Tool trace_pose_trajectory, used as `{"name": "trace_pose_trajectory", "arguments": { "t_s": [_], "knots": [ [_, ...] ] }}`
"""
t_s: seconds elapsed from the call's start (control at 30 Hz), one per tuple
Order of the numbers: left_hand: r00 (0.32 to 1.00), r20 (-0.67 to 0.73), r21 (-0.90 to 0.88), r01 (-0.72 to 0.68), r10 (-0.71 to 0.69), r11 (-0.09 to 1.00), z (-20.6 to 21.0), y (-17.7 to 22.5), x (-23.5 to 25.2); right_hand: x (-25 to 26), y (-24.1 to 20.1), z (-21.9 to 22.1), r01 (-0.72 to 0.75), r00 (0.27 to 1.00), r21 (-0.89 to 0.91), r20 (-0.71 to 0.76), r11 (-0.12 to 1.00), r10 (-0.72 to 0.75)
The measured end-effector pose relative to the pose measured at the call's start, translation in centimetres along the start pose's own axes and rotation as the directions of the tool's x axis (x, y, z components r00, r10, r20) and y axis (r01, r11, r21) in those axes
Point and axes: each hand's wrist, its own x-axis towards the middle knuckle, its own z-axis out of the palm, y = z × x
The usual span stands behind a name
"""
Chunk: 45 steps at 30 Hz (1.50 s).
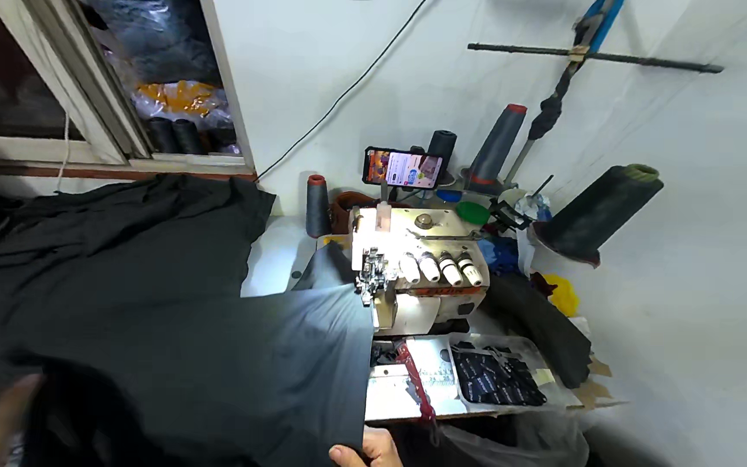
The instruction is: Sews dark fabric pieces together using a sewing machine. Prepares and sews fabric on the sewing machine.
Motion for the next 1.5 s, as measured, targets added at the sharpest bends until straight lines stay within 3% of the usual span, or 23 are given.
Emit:
{"name": "trace_pose_trajectory", "arguments": {
  "t_s": [0.03, 0.1, 0.17, 0.3, 0.47, 0.8, 0.97, 1.07, 1.3, 1.5],
  "knots": [
    [0.980, 0.159, 0.105, -0.138, 0.121, 0.985, 0.6, -1.9, 0.3, -1.3, 1.3, 0.4, -0.051, 0.999, -0.095, -0.010, 0.994, 0.051],
    [0.861, 0.412, 0.081, -0.361, 0.299, 0.929, 3.6, -4.3, -0.7, -3.6, 3.4, 0.9, -0.165, 0.986, -0.291, -0.054, 0.942, 0.156],
    [0.760, 0.520, 0.006, -0.459, 0.389, 0.889, 7.5, -4.8, -3.1, -5.1, 4.3, 0.8, -0.243, 0.970, -0.383, -0.090, 0.891, 0.225],
    [0.713, 0.448, 0.071, -0.629, 0.539, 0.774, 11.9, -4.7, -7.2, -6.6, 4.2, 0.0, -0.347, 0.938, -0.418, -0.150, 0.840, 0.312],
    [0.653, 0.333, 0.129, -0.746, 0.680, 0.653, 13.1, -5.5, -7.7, -8.0, 4.5, -0.3, -0.395, 0.917, -0.309, -0.195, 0.865, 0.349],
    [0.715, 0.301, 0.148, -0.689, 0.631, 0.710, 11.2, -5.5, -6.6, -9.2, 5.4, 0.2, -0.368, 0.926, -0.231, -0.180, 0.901, 0.332],
    [0.788, 0.277, 0.179, -0.605, 0.550, 0.776, 10.8, -4.9, -6.3, -9.2, 5.5, 0.9, -0.217, 0.976, -0.262, -0.069, 0.940, 0.206],
    [0.791, 0.307, 0.156, -0.590, 0.529, 0.792, 11.0, -5.1, -6.1, -9.4, 5.4, 0.7, -0.162, 0.986, -0.277, -0.017, 0.947, 0.164],
    [0.836, 0.253, 0.147, -0.531, 0.488, 0.834, 10.6, -5.1, -6.0, -11.5, 2.2, 0.2, -0.181, 0.978, -0.365, -0.165, 0.913, 0.129],
    [0.835, 0.292, 0.142, -0.520, 0.467, 0.842, 10.7, -5.1, -6.1, -12.9, 1.6, 0.8, -0.180, 0.958, -0.262, -0.266, 0.948, 0.109]
  ]
}}
